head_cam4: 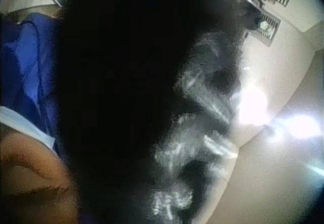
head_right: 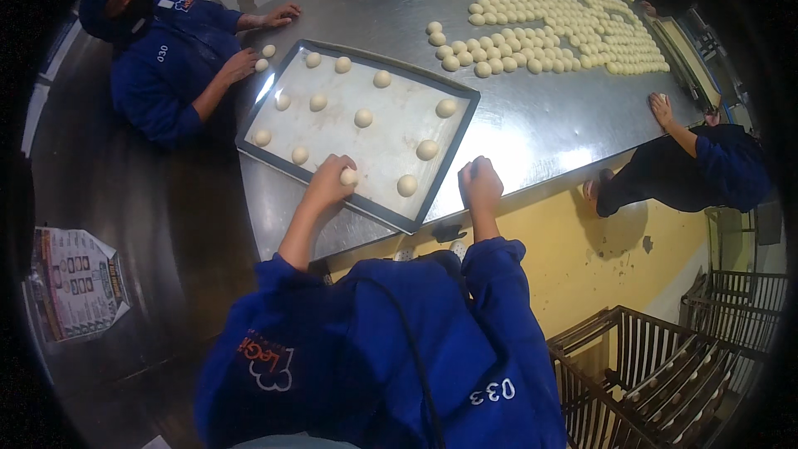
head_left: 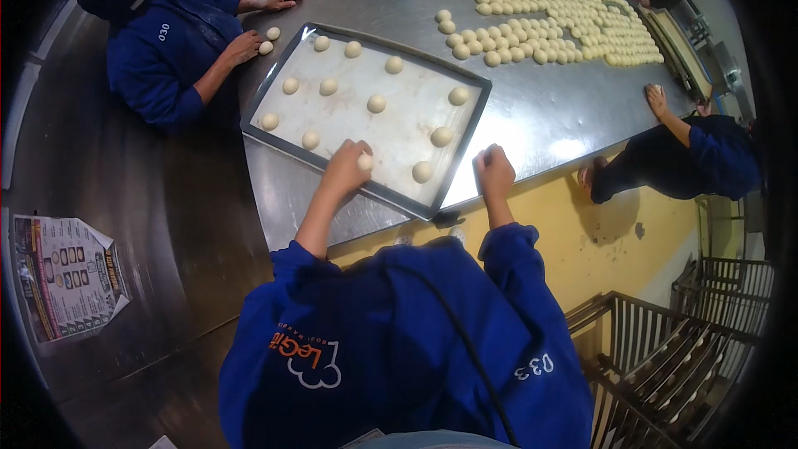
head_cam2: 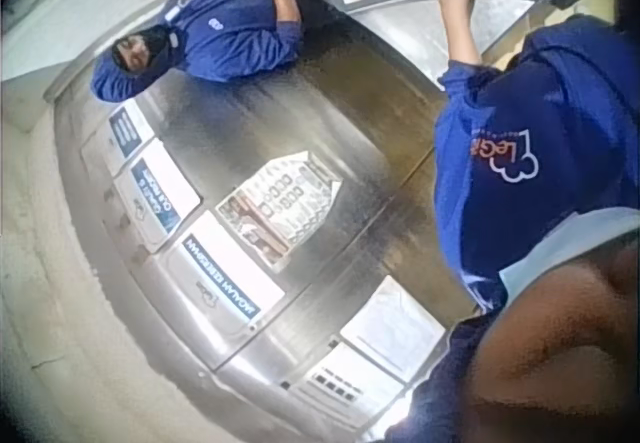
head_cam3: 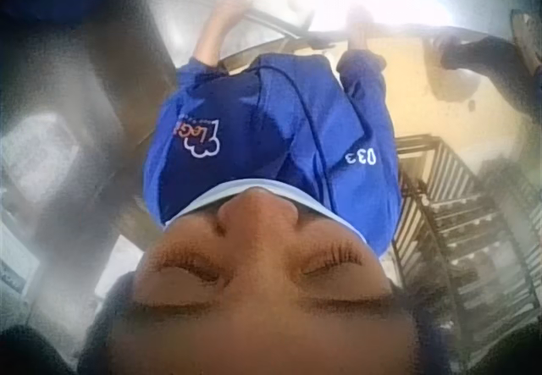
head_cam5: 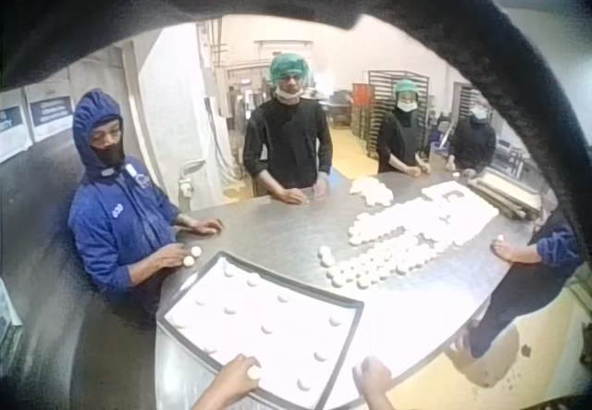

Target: The person rounds dough balls by hand on a stainless steel table, places them onto a metal tray, and then slides the tray into a mobile storage rack.

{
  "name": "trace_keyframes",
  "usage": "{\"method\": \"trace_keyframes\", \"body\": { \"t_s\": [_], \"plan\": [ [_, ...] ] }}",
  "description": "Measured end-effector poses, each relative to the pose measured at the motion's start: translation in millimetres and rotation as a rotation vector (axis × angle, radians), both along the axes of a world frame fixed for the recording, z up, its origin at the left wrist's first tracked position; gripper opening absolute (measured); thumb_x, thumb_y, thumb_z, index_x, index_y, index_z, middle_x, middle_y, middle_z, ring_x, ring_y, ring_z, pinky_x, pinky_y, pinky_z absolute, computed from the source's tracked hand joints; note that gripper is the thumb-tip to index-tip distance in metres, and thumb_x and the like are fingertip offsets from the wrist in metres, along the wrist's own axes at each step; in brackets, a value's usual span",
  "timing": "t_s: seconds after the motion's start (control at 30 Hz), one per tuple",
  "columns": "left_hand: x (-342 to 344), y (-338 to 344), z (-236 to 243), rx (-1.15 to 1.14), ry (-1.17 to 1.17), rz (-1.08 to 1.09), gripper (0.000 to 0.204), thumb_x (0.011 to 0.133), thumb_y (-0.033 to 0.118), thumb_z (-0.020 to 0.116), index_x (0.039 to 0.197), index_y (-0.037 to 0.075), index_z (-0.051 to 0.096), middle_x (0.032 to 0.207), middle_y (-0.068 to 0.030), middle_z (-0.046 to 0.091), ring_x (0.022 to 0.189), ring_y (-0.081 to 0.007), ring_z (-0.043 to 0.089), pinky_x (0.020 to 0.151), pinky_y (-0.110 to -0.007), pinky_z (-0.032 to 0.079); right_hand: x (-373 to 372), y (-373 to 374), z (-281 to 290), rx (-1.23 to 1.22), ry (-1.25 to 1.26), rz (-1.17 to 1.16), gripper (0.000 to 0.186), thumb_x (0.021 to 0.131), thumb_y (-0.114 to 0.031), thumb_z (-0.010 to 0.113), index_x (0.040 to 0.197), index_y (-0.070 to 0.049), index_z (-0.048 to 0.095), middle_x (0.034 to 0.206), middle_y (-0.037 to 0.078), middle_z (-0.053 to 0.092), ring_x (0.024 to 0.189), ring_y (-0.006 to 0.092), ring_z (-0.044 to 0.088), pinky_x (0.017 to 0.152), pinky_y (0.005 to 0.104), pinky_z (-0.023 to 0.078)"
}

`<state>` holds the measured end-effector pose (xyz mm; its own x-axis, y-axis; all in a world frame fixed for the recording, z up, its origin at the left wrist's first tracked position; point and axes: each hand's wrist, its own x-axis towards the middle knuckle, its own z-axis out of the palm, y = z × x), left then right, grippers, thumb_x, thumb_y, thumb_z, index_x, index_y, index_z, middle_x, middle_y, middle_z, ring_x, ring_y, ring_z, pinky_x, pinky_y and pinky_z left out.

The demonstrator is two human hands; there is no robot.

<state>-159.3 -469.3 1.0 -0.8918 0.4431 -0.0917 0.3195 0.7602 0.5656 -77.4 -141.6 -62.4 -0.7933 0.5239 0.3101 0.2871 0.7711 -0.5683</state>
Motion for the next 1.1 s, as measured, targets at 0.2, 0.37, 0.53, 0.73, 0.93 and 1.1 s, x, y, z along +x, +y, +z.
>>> {"method": "trace_keyframes", "body": {
  "t_s": [0.2,0.37,0.53,0.73,0.93,1.1],
  "plan": [
    [-5,-12,-10,-0.105,0.095,-0.033,0.045,0.072,0.007,0.068,0.116,0.014,0.061,0.11,-0.0125,0.058,0.106,-0.0354,0.056,0.089,-0.046,0.048,-3,-1,-8,0.022,0.006,0.029,0.022,0.086,-0.026,0.065,0.074,-0.01,0.055,0.066,0.011,0.057,0.06,0.0325,0.059,0.058,0.0437,0.046],
    [23,29,19,0.03,0.261,0.05,0.054,0.073,0.014,0.073,0.124,0.009,0.058,0.12,-0.0143,0.056,0.117,-0.0353,0.051,0.098,-0.046,0.043,-17,25,-12,-0.405,0.217,0.029,0.014,0.085,-0.019,0.07,0.088,-0.008,0.061,0.067,0.005,0.057,0.059,0.0221,0.061,0.058,0.0363,0.047],
    [59,57,9,0.086,0.146,-0.117,0.051,0.075,0.017,0.074,0.123,0.007,0.06,0.123,-0.0137,0.056,0.119,-0.0335,0.051,0.1,-0.044,0.043,-36,-33,58,-0.198,0.132,0.348,0.024,0.083,-0.011,0.069,0.105,-0.007,0.061,0.091,0.01,0.058,0.084,0.0248,0.059,0.076,0.0365,0.049],
    [71,28,10,0.151,0.219,-0.093,0.042,0.081,0.017,0.07,0.121,0.008,0.061,0.122,-0.0111,0.057,0.12,-0.0305,0.051,0.1,-0.043,0.042,-52,-84,64,-0.049,-0.049,0.907,0.033,0.081,-0.015,0.069,0.113,-0.01,0.063,0.1,0.013,0.059,0.099,0.0325,0.058,0.088,0.042,0.048],
    [104,-8,-13,0.146,0.294,0.008,0.023,0.083,0.021,0.07,0.103,0.011,0.066,0.108,-0.0048,0.061,0.115,-0.0257,0.054,0.102,-0.042,0.039,-65,-93,64,0.11,-0.038,0.835,0.03,0.083,-0.016,0.067,0.112,-0.013,0.064,0.109,0.013,0.059,0.104,0.0344,0.058,0.09,0.0449,0.047],
    [109,-17,-2,0.141,0.295,0.075,0.018,0.083,0.022,0.069,0.096,0.009,0.068,0.099,-0.0064,0.063,0.105,-0.0276,0.059,0.1,-0.044,0.042,-100,-3,69,0.317,-0.054,0.537,0.026,0.083,-0.014,0.066,0.108,-0.012,0.064,0.107,0.014,0.061,0.103,0.0341,0.058,0.086,0.0463,0.047]
  ]
}}
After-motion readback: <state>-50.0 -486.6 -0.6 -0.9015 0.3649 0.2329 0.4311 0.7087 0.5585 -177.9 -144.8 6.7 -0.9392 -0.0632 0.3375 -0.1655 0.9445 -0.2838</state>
